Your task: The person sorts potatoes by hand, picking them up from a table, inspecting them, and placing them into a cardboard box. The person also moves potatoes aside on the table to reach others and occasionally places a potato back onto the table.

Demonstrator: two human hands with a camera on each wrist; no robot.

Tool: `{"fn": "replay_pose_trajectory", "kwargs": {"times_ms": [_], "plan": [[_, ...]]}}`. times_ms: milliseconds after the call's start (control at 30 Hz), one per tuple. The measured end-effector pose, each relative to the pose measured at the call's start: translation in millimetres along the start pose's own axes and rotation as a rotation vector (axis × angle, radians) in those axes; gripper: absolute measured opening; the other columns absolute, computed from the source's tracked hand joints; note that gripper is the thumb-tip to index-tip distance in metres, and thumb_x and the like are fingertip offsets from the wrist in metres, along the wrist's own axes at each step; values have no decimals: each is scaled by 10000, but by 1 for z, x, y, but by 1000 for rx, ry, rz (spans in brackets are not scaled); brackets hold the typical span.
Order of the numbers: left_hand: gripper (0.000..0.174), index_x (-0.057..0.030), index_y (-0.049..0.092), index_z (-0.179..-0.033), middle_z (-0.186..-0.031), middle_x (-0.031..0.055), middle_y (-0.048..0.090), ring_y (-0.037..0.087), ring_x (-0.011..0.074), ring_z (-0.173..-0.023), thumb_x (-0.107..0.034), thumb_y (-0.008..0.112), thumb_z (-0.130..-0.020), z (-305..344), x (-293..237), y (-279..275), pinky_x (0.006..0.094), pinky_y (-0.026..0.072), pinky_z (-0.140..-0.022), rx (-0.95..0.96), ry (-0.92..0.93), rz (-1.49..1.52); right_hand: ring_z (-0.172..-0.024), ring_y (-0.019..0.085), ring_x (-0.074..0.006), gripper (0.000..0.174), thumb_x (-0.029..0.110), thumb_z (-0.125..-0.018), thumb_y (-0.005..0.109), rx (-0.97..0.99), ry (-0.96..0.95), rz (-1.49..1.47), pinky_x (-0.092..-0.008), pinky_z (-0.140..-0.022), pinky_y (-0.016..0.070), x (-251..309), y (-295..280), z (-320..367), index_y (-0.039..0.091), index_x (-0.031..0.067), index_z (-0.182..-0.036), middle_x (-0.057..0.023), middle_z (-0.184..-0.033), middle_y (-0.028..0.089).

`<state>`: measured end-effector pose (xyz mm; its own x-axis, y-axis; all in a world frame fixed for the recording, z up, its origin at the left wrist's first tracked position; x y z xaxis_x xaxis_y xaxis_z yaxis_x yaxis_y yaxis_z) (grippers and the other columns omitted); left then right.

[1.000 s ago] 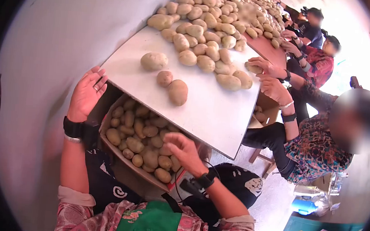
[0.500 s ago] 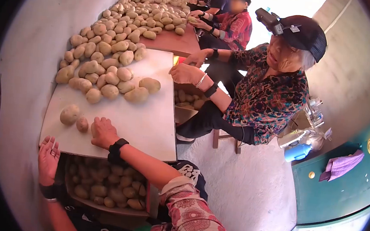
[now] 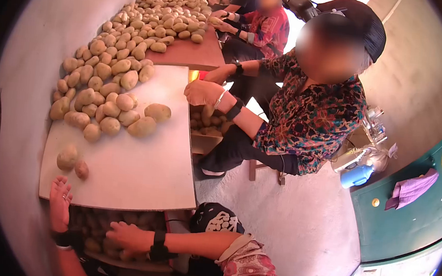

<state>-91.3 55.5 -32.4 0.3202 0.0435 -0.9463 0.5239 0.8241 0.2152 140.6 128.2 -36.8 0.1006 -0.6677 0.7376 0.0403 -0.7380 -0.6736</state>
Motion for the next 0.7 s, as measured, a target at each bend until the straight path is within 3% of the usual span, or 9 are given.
{"fn": "replay_pose_trajectory", "kwargs": {"times_ms": [33,100,167,200,267,400,500,667,700], "plan": [[420,-134,455,-1271,-1305,33,467,444,169,-1167,-199,567,-872,1,-4,12,310,343,-947,-17,-3,-80,-1048,465,-370,680,118,-594,703,-60,-81,117,-462,-811,435,9,-10,0,415,44,-1205,-221,-1193,427],[456,-109,439,-1301,-1329,62,451,424,196,-1214,-156,561,-864,-3,4,17,331,330,-993,-39,-24,-160,-1087,452,-363,670,114,-623,681,-84,-68,120,-461,-824,423,11,-21,-3,411,35,-1231,-230,-1255,415],[563,-53,387,-1355,-1366,115,418,356,231,-1296,-51,550,-816,-22,4,32,361,254,-1084,87,262,-448,-1061,467,-343,579,98,-642,669,-187,-80,185,-431,-803,428,10,-37,-7,445,17,-1170,-222,-1226,433],[563,-53,387,-1355,-1366,115,418,356,231,-1296,-51,550,-816,-28,8,34,361,254,-1084,81,262,-454,-1061,467,-343,579,98,-642,669,-188,-86,179,-431,-803,428,10,-40,-10,445,17,-1170,-222,-1226,433],[632,-26,356,-1375,-1365,125,418,343,234,-1312,14,535,-771,-30,7,48,350,214,-1113,80,319,-636,-1030,481,-320,501,109,-643,683,38,-46,65,-406,-789,427,7,-27,-15,487,9,-1092,-212,-1200,449],[651,-28,348,-1383,-1366,132,417,366,235,-1296,9,545,-764,-38,6,63,343,253,-1096,109,263,-649,-998,494,-297,385,113,-654,674,-156,-116,125,-380,-763,425,15,-29,-11,531,20,-1000,-195,-1149,464],[626,-23,379,-1345,-1352,139,429,399,231,-1259,22,542,-743,-41,6,73,337,276,-1079,116,263,-711,-990,495,-295,329,114,-685,651,-200,-130,163,-380,-756,423,21,-40,-12,536,17,-977,-189,-1132,469],[425,-28,470,-1080,-1259,147,459,445,282,-1174,34,565,-670,-25,-9,108,339,320,-1023,226,415,-867,-978,495,-294,293,133,-708,632,-187,-95,151,-383,-768,418,17,-51,-7,535,9,-956,-184,-1111,477],[425,-28,470,-1080,-1259,147,459,445,282,-1174,34,565,-670,-23,-9,113,339,320,-1023,223,409,-868,-973,495,-295,298,142,-706,634,-209,-91,153,-384,-772,416,17,-56,-6,533,9,-952,-182,-1102,481]]}}
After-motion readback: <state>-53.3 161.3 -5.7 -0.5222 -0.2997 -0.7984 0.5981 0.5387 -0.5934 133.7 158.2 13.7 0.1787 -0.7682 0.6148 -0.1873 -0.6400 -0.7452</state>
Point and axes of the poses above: each hand's wrist, its own z-axis away from the middle knuckle, its own y-axis out of the palm, x = y × z, the point moved 7 cm from there along -z, towards the middle knuckle
